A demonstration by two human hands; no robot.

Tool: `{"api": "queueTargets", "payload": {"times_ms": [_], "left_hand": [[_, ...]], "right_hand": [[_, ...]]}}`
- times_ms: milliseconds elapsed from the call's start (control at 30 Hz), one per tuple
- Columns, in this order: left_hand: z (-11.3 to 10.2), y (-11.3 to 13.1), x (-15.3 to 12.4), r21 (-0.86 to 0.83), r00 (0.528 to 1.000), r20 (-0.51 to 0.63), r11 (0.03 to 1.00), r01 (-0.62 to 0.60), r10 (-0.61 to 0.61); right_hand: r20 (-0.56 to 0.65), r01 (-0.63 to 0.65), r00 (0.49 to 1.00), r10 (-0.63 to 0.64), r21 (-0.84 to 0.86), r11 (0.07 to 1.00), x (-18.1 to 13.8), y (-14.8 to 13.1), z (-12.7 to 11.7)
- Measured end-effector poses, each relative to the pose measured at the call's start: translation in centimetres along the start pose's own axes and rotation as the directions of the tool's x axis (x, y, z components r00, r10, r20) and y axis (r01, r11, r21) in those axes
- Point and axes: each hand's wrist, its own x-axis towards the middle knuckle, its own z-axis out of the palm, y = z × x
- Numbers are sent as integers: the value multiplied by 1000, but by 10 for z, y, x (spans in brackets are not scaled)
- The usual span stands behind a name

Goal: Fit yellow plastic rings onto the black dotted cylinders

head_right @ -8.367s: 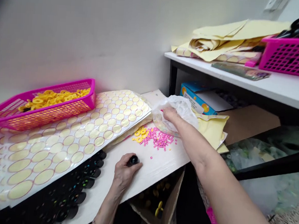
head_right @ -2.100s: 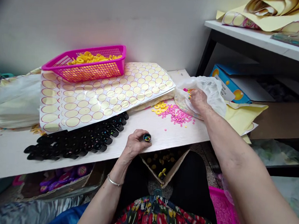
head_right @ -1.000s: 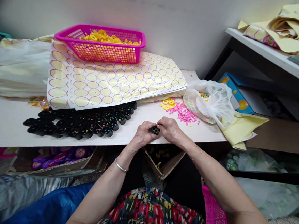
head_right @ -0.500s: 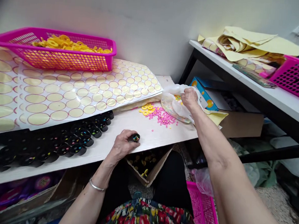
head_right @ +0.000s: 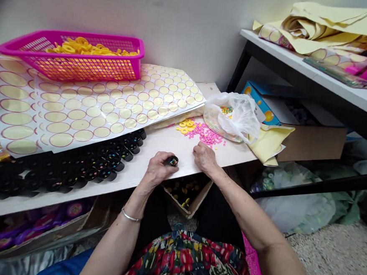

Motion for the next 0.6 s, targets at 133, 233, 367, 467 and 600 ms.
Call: {"api": "queueTargets", "payload": {"times_ms": [133, 233, 367, 467, 600], "left_hand": [[1, 1, -2, 11, 1000, -14, 1000, -11, 11], [2, 2, -3, 37, 999, -17, 999, -28, 28], [3, 2, -4, 73, 999, -11, 996, -46, 47], [4, 2, -4, 67, 998, -9, 996, -66, 66], [2, 2, -5, 43, 996, -8, 995, -85, 86]], "right_hand": [[-68, 100, 994, -87, 230, 968, -4, -10, 0], [-131, 241, 970, -203, 445, 862, -10, -24, -3], [-123, 338, 940, -320, 474, 813, -15, -41, -9], [-74, 367, 928, -366, 368, 855, -15, -47, -12], [-31, 399, 915, -403, 234, 887, -12, -50, -15]]}}
